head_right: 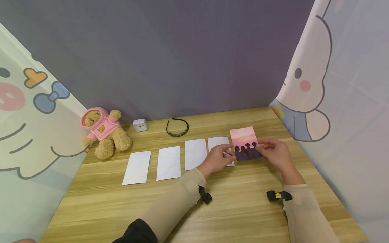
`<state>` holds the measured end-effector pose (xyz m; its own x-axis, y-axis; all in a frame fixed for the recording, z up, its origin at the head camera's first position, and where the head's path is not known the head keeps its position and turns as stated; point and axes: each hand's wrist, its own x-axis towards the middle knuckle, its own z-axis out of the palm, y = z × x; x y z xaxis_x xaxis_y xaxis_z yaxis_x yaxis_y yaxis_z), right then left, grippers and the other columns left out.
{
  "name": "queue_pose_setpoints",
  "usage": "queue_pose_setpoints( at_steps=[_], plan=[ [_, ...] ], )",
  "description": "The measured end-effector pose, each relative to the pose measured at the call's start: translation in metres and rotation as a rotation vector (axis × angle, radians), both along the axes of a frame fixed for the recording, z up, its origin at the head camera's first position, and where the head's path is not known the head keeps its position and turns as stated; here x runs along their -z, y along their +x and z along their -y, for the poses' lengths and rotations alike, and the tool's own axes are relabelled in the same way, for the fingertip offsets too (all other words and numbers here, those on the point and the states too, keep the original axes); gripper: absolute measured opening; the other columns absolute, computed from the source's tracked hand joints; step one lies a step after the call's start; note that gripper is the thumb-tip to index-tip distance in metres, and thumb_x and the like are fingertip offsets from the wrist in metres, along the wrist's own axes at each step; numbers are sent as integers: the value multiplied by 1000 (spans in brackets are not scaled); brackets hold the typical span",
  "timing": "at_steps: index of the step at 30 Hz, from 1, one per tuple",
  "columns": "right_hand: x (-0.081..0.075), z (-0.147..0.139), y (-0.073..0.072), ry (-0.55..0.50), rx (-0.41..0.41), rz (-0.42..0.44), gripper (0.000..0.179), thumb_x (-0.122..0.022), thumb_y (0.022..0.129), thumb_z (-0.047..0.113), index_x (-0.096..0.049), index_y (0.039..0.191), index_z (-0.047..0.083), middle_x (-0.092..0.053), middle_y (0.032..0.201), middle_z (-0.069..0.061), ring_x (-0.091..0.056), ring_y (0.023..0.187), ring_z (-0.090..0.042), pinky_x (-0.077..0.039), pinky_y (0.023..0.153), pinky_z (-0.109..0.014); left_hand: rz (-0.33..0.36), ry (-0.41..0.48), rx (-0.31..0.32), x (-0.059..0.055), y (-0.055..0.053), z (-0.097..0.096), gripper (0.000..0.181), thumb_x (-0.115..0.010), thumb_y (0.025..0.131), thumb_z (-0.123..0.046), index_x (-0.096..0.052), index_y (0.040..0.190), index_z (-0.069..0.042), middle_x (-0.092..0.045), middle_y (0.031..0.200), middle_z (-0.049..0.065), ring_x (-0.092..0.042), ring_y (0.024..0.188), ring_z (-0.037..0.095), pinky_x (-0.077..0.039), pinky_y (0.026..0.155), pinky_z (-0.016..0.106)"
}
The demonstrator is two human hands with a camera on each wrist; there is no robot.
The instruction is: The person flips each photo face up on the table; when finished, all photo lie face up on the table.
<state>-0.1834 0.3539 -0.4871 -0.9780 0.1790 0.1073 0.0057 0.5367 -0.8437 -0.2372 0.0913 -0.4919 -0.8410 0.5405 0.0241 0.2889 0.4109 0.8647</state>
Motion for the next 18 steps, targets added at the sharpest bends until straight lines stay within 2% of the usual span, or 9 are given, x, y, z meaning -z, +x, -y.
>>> queue_pose_setpoints(
  at_steps=[4, 9, 15, 18],
  plan=[
    [4, -2, -1, 34, -21, 37, 47, -78, 98, 35, -70, 125, -3, -74, 98, -18, -71, 67, -24, -59, 60, -36, 29, -49, 13, -1, 1, -2, 50, -75, 101, -21, -60, 146, -8, -67, 93, -18, -66, 66, 3, -53, 59, 23],
    [6, 0, -2, 104, -23, 62, 43, -78, 98, 33, -72, 122, -2, -73, 99, -17, -70, 68, -21, -57, 59, -34, 30, -121, 13, -2, 2, -4, 47, -74, 101, -20, -61, 145, -9, -67, 90, -17, -67, 63, 2, -52, 66, 20],
    [6, 4, -4, 134, -39, 107, 38, -76, 99, 26, -72, 123, -3, -72, 96, -14, -68, 64, -22, -56, 56, -34, 134, -99, 38, -3, 3, -4, 51, -73, 101, -15, -57, 148, -5, -66, 89, -12, -71, 66, 14, -53, 59, 24],
    [4, 6, -3, 175, -38, 110, 36, -75, 100, 26, -73, 121, -3, -72, 95, -13, -65, 67, -21, -54, 56, -33, 137, -108, 54, -3, 3, -5, 49, -75, 100, -19, -60, 145, -6, -66, 89, -12, -71, 68, 14, -53, 61, 24]
  ],
)
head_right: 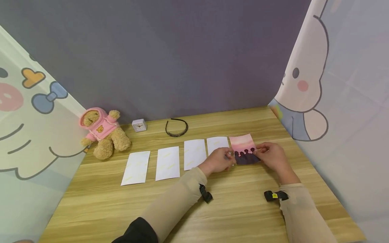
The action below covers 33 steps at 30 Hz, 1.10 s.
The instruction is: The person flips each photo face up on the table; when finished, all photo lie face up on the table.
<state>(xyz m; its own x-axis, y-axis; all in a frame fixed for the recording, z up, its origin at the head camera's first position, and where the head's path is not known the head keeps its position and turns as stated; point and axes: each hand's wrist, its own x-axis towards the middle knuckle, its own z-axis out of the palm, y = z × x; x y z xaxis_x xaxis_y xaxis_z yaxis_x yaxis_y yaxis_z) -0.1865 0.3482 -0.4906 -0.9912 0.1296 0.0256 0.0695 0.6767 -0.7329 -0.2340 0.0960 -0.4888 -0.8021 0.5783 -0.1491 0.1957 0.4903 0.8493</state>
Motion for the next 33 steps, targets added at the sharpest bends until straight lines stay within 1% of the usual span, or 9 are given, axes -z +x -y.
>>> queue_pose_setpoints(
  at_steps=[4, 9, 13, 16, 18, 21, 24, 31, 33],
  plan=[
    [-1, 1, 0, 47, -13, 25, 38, -75, 99, 29, -72, 121, -2, -72, 96, -11, -62, 73, -20, -51, 61, -35, -37, -51, 14, 0, -2, 0, 49, -75, 99, -26, -62, 143, -8, -65, 87, -12, -64, 65, 8, -50, 65, 23],
    [-2, 2, 0, 68, -32, 56, 39, -75, 99, 28, -71, 123, -3, -71, 98, -10, -62, 79, -21, -51, 67, -37, -66, -98, 16, 0, -2, -1, 52, -76, 98, -30, -62, 144, -8, -64, 77, -8, -53, 56, 7, -45, 57, 25],
    [-3, 2, 0, 73, -43, 63, 40, -75, 99, 26, -70, 124, -4, -70, 98, -10, -62, 80, -20, -50, 68, -36, -106, -156, 22, -1, -2, -2, 50, -75, 99, -32, -63, 142, -10, -61, 73, -6, -51, 55, 9, -44, 57, 25],
    [-2, 2, 0, 76, -50, 77, 41, -75, 99, 26, -69, 125, -5, -70, 95, -9, -60, 77, -20, -49, 67, -36, -141, -198, 35, -1, -2, -2, 49, -73, 99, -34, -64, 141, -10, -60, 73, -6, -52, 59, 10, -45, 60, 25],
    [-2, 1, 0, 77, -55, 90, 41, -74, 99, 26, -69, 126, -5, -69, 95, -8, -59, 77, -21, -49, 67, -36, -147, -216, 40, -2, -2, -2, 49, -73, 100, -35, -64, 142, -11, -61, 75, -6, -54, 62, 10, -47, 63, 25],
    [-2, 0, 0, 89, -61, 109, 43, -74, 99, 29, -69, 126, -4, -69, 97, -9, -60, 79, -21, -49, 68, -36, -153, -229, 41, -2, -2, -2, 50, -73, 100, -36, -63, 142, -11, -62, 81, -8, -57, 69, 9, -49, 68, 26],
    [-1, -1, 1, 106, -65, 119, 45, -74, 99, 31, -69, 127, -4, -70, 100, -10, -62, 84, -22, -50, 70, -37, -154, -234, 42, -2, -2, -2, 51, -73, 99, -37, -63, 142, -11, -62, 81, -8, -57, 72, 9, -49, 71, 26],
    [-1, -1, 2, 121, -67, 128, 45, -75, 98, 29, -68, 128, -5, -70, 99, -9, -63, 84, -22, -50, 71, -37, -148, -235, 54, -1, -2, -3, 53, -74, 99, -38, -63, 143, -12, -61, 65, -4, -54, 60, 11, -48, 67, 25],
    [-1, -2, 2, 125, -68, 128, 46, -75, 98, 29, -68, 129, -5, -70, 98, -8, -62, 83, -22, -49, 71, -37, -144, -228, 54, -1, -2, -3, 53, -74, 99, -38, -63, 143, -12, -61, 69, -5, -54, 61, 11, -48, 66, 25]
  ],
)
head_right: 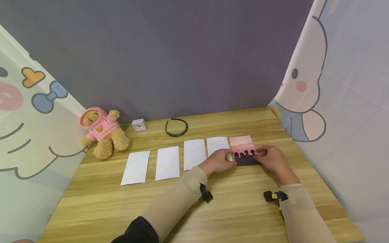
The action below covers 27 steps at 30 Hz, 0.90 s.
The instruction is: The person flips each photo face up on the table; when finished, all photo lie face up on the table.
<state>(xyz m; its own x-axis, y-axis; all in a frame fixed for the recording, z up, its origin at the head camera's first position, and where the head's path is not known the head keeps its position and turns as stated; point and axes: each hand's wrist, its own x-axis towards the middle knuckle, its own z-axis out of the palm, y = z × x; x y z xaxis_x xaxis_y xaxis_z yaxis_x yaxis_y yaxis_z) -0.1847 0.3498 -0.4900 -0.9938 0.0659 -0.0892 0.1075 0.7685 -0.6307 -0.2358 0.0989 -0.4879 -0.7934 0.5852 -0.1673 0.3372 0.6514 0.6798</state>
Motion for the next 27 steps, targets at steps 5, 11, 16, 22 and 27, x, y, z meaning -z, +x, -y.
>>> queue_pose_setpoints(
  at_steps=[5, 11, 16, 22, 27],
  plan=[
    [3, -1, -2, 0, -8, -7, 49, -76, 98, 30, -66, 130, -5, -69, 96, -7, -61, 80, -21, -49, 69, -37, 9, 27, -8, 0, -1, 2, 52, -75, 98, -38, -63, 141, -12, -61, 85, -9, -57, 70, 9, -49, 68, 26],
    [4, -1, -2, 3, -11, -26, 50, -76, 98, 31, -65, 130, -5, -68, 97, -9, -61, 80, -21, -49, 68, -37, 20, 69, -13, -1, -1, 6, 52, -76, 98, -36, -62, 143, -14, -62, 87, -9, -57, 71, 9, -49, 66, 27],
    [0, 2, -2, -6, -15, -62, 48, -76, 98, 29, -65, 131, -5, -69, 99, -11, -61, 80, -21, -49, 67, -37, 23, 110, -19, -2, -1, 14, 48, -74, 100, -32, -63, 143, -15, -64, 81, -7, -55, 60, 10, -47, 59, 27],
    [-2, 7, -2, -10, -22, -93, 47, -76, 98, 26, -65, 133, -4, -69, 99, -10, -62, 80, -20, -50, 67, -37, 12, 124, -19, -2, -5, 27, 43, -73, 101, -33, -64, 141, -17, -64, 86, -10, -56, 63, 10, -48, 63, 27],
    [-1, 10, -2, -22, -33, -148, 44, -79, 96, 23, -67, 129, -3, -70, 97, -9, -63, 80, -21, -51, 68, -37, -18, 124, 0, -4, -5, 42, 43, -72, 101, -34, -65, 140, -18, -64, 92, -14, -59, 68, 11, -50, 71, 29]
  ],
)
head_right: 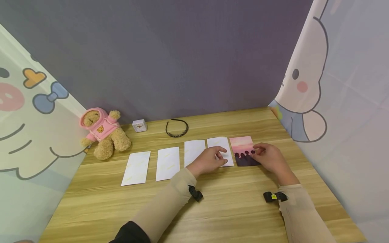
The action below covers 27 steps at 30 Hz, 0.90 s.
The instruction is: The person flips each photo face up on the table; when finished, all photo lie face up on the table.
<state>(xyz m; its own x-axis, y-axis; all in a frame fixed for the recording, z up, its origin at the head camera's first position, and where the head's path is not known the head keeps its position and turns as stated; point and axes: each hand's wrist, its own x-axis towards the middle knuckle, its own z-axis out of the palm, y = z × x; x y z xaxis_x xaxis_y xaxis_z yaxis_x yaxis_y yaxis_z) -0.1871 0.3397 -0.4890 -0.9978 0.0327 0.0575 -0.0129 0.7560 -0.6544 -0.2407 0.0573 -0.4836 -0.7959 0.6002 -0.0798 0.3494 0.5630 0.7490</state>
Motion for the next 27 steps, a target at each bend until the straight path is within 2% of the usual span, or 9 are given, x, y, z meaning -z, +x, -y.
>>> queue_pose_setpoints(
  at_steps=[8, 13, 18, 21, 27],
  plan=[
    [4, 12, -5, -15, -47, -94, 38, -83, 93, 18, -71, 122, -3, -68, 93, -7, -60, 79, -21, -51, 66, -29, -43, 30, 11, 0, 1, 26, 41, -72, 102, -31, -65, 140, -18, -63, 100, -16, -61, 78, 5, -53, 66, 27],
    [4, 23, -8, -36, -106, -117, 38, -84, 92, 18, -71, 121, -3, -68, 95, -8, -60, 81, -20, -51, 66, -27, -83, 2, 22, 0, 0, 37, 40, -75, 100, -32, -66, 138, -18, -65, 106, -14, -62, 90, 2, -54, 76, 24],
    [5, 37, -10, -19, -178, -174, 36, -87, 88, 15, -74, 119, 0, -68, 97, -9, -61, 83, -21, -52, 68, -29, -180, -50, 49, 0, 2, 46, 41, -77, 98, -31, -68, 135, -16, -67, 114, -8, -62, 103, 7, -52, 90, 25],
    [4, 45, -11, -11, -231, -194, 38, -89, 86, 11, -74, 118, 1, -67, 100, -9, -62, 85, -24, -52, 71, -31, -215, -71, 66, 0, 3, 51, 42, -79, 97, -32, -69, 134, -15, -67, 117, -6, -62, 107, 9, -50, 95, 25],
    [2, 61, -15, 19, -312, -146, 41, -91, 84, 16, -74, 119, 3, -65, 103, -7, -60, 88, -24, -51, 73, -33, -261, -103, 67, 0, 5, 57, 42, -81, 95, -32, -70, 133, -16, -68, 121, -6, -62, 113, 11, -50, 99, 26]
  ],
)
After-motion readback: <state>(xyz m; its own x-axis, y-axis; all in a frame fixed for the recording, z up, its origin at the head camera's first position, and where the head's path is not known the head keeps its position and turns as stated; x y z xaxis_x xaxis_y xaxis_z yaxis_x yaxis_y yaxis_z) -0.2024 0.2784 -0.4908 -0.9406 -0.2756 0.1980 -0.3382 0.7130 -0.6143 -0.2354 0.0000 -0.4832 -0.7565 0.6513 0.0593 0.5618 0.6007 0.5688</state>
